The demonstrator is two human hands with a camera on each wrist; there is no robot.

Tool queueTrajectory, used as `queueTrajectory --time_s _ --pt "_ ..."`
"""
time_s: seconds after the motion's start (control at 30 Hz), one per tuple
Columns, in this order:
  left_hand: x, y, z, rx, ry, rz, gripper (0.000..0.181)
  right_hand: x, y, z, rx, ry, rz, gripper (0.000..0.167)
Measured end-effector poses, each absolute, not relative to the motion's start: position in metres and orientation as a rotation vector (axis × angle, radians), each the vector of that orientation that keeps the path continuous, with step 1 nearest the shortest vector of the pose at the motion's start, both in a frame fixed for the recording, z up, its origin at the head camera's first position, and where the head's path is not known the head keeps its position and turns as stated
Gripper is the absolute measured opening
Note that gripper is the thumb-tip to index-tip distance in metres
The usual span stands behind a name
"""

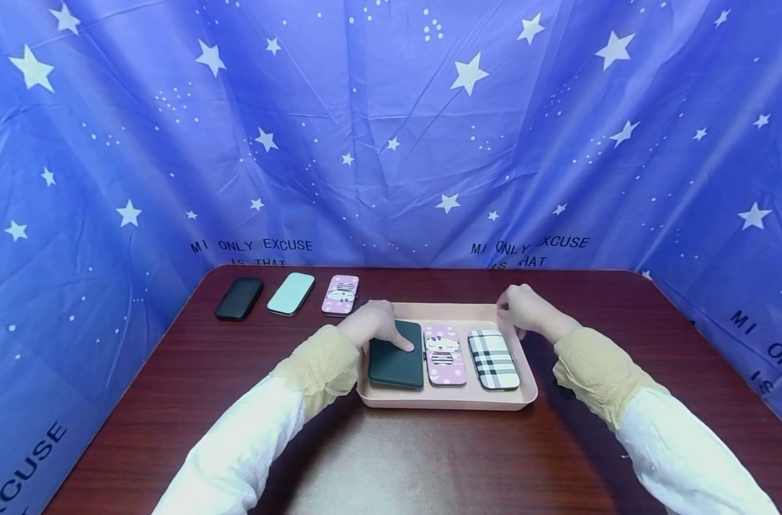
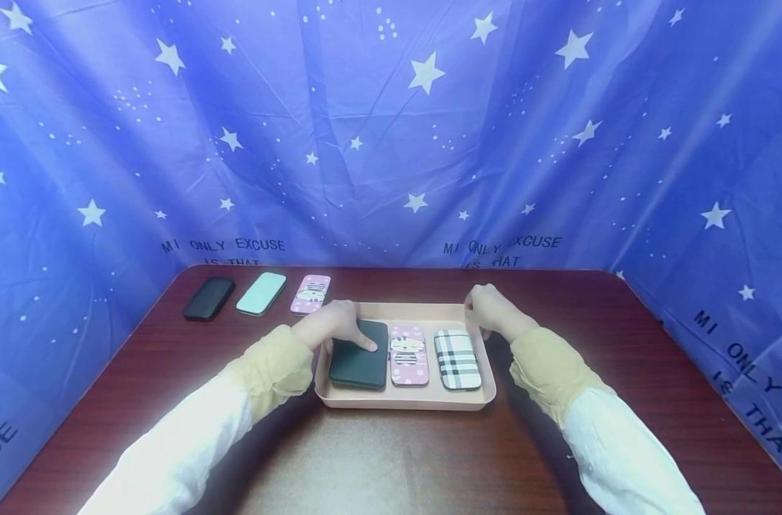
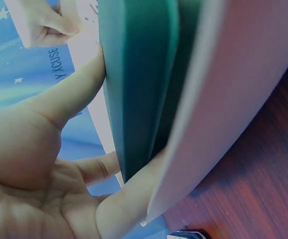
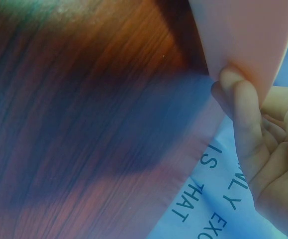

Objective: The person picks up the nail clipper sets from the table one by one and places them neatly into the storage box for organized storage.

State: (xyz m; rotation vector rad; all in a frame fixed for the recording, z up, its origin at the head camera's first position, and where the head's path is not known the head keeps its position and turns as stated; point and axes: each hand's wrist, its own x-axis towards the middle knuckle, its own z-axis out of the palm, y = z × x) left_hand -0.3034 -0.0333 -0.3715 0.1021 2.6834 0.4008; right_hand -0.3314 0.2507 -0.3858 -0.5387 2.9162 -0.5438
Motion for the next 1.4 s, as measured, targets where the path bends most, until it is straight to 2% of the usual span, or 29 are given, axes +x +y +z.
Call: queueTrajectory --time_s 0.9,1.4 --pt "-0.2971 -0.0273 -0.3684 0.111 2.778 0.255 0.088 -0.3322 0.2515 -0.3866 -0.519 2.904 -0.564 0.020" --pt "-0.2946 -0.0307 -0.3669 0.189 2.767 0.297 0.073 -0.3331 0.2518 -0.3875 -0.525 2.914 -0.577 0.021"
